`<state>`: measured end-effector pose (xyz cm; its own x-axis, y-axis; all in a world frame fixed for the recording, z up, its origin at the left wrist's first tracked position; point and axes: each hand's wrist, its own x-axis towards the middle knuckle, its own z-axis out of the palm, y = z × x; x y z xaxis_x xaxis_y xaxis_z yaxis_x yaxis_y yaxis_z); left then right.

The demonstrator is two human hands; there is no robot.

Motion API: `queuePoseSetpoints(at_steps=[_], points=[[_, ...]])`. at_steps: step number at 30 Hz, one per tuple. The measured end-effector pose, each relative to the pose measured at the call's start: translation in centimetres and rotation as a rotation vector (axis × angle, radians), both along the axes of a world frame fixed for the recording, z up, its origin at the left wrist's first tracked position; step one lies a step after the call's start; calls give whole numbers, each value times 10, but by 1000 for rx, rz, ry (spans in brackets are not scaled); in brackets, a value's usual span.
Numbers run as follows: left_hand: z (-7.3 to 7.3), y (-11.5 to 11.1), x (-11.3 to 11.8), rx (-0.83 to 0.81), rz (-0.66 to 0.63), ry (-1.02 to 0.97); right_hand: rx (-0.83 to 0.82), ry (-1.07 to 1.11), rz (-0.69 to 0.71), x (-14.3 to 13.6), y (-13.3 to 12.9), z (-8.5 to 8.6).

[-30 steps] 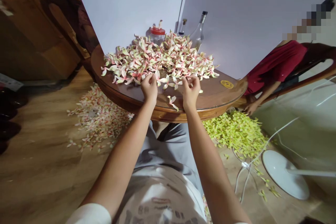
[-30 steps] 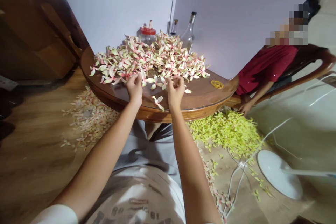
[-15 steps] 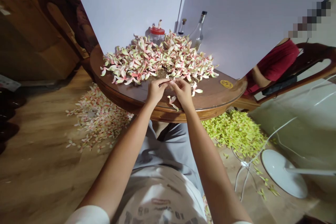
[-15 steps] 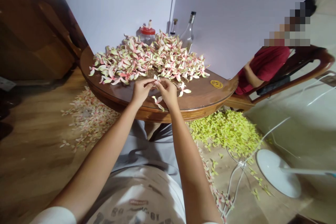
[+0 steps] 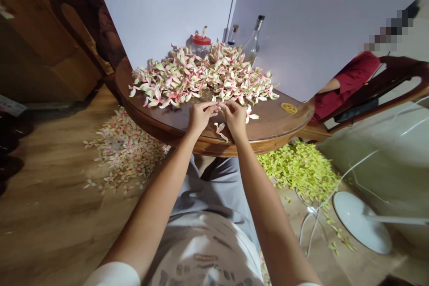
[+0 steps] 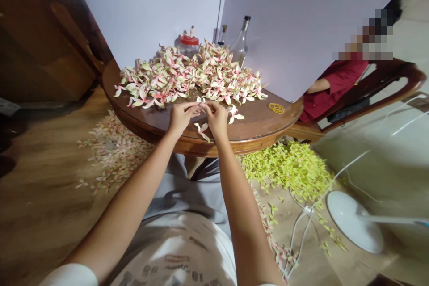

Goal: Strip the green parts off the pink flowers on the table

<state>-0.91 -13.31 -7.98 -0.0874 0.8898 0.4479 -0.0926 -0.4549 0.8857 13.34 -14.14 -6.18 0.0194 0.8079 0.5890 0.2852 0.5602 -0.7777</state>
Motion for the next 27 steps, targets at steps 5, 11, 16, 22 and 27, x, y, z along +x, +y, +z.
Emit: queuePoseSetpoints(at_steps=[5,11,16,22,27], points=[[4,-4,0,-10,13,3,44,-20,-65,-1,-4,3],[5,-4,0,2,35,28,54,-51,-108,-1,-7,5],[2,0,-1,45,46,93,51,-72,-74,1,-3,3],[-2,3,-2,47,52,132,49,-46,-31,4,2,0],[-2,4,-3,39,40,113,48,-11,2,4,6,-3]])
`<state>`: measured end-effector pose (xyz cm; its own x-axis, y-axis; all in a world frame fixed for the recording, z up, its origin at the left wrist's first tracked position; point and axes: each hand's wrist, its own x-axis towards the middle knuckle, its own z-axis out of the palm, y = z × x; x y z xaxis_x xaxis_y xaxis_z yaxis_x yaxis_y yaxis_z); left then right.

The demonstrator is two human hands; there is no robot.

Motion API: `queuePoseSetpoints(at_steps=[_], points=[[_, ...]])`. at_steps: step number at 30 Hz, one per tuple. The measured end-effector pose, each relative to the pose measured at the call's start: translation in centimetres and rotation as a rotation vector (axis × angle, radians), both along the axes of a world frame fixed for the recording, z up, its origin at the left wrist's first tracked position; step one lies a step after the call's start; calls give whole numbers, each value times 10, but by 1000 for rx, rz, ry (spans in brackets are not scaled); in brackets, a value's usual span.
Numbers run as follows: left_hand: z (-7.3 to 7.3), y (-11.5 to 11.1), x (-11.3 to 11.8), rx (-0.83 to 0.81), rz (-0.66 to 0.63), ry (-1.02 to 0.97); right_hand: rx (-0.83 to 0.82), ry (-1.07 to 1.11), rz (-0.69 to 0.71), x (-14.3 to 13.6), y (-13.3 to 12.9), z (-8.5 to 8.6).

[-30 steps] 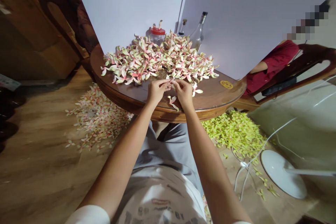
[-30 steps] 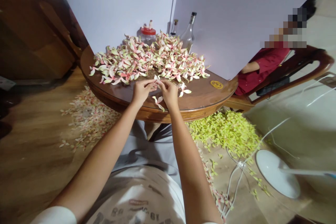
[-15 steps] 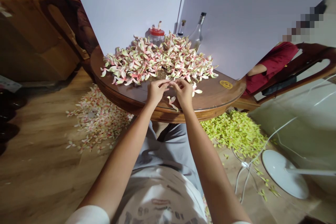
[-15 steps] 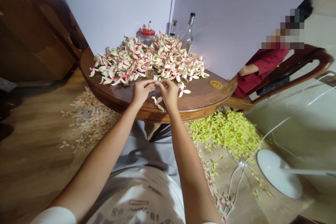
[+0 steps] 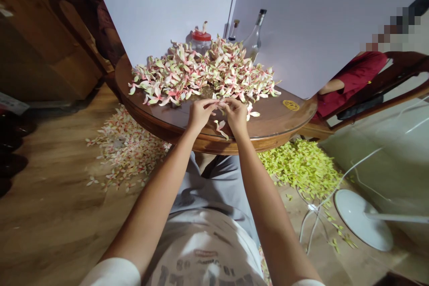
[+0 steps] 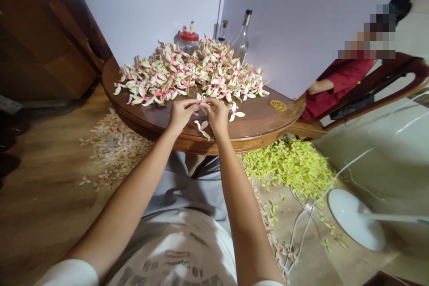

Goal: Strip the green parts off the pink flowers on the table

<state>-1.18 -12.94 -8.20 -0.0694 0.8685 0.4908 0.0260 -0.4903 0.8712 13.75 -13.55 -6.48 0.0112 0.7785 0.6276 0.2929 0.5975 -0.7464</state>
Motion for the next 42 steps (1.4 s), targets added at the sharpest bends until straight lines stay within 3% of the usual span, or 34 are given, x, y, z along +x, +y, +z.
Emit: queuePoseSetpoints(at_steps=[20,35,42], points=[[-5,5,-2,-25,-25,-26,-24,20,39,0,0,-2],[2,0,-1,-58,-61,-30,-24,-16,51,-1,-6,5],[0,3,-2,-40,-11,-5,1,-55,47,-1,-2,4]])
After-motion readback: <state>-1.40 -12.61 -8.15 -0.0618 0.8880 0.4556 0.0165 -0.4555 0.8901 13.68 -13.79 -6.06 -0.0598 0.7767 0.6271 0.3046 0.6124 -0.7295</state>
